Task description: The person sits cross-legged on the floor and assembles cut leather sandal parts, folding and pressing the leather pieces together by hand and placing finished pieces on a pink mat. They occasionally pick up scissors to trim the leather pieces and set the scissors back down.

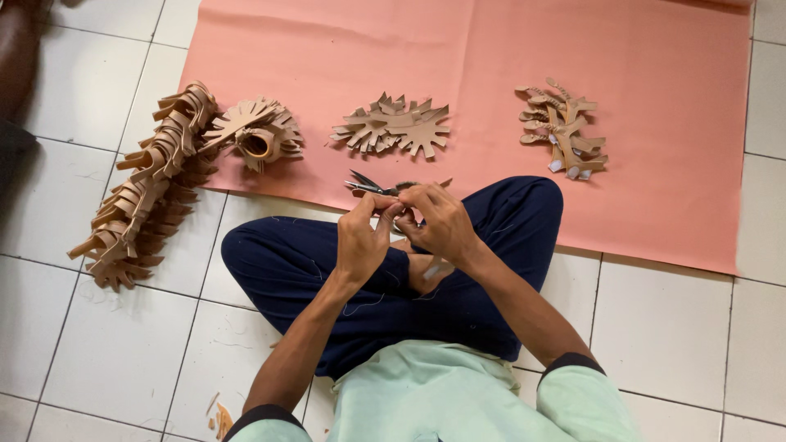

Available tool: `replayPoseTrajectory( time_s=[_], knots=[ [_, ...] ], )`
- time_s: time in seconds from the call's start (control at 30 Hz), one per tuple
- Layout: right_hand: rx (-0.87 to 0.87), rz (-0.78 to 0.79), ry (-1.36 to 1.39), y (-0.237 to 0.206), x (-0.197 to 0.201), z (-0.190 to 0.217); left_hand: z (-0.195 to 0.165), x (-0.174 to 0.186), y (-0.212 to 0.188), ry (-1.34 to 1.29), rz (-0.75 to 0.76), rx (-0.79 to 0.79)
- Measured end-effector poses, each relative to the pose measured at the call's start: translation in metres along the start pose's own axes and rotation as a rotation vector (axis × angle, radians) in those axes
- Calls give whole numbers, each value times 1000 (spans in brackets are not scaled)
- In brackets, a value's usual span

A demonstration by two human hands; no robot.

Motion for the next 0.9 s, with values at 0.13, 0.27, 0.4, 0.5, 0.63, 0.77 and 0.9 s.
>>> replayPoseTrajectory(
  time_s=[0.13, 0.27, 0.4, 0.5, 0.63, 0.77, 0.9],
  knots=[
    [5, -47, -28, -3, -2, -4, -2, 2, -3, 0, -15, -16],
    [-98, -42, 31, -6, 5, -19, 1, 17, -1, 59, -23, -5],
    [-264, 57, 129, -15, -9, -18, 3, 17, 7, -130, 58, -29],
    [-646, 113, 666, -16, -24, -26, -2, 5, 2, -170, 18, -97],
    [-929, 94, 1128, -21, -26, -38, -10, -9, -15, 479, 143, -399],
    [-950, 94, 1226, -24, -28, -37, -6, -8, -20, 528, 136, -440],
    [-940, 41, 1193, -23, -33, -31, -2, -5, -20, 447, 115, -394]
  ],
)
Point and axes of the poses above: each hand's wrist, its own y-axis towards the middle knuckle, its own x-axis out of the back of the hand, z = x × y, the point moved 1 cm from there along y, towards the middle knuckle, and after that the axes turned 7 degrees about -y, right-handed, at the moved point
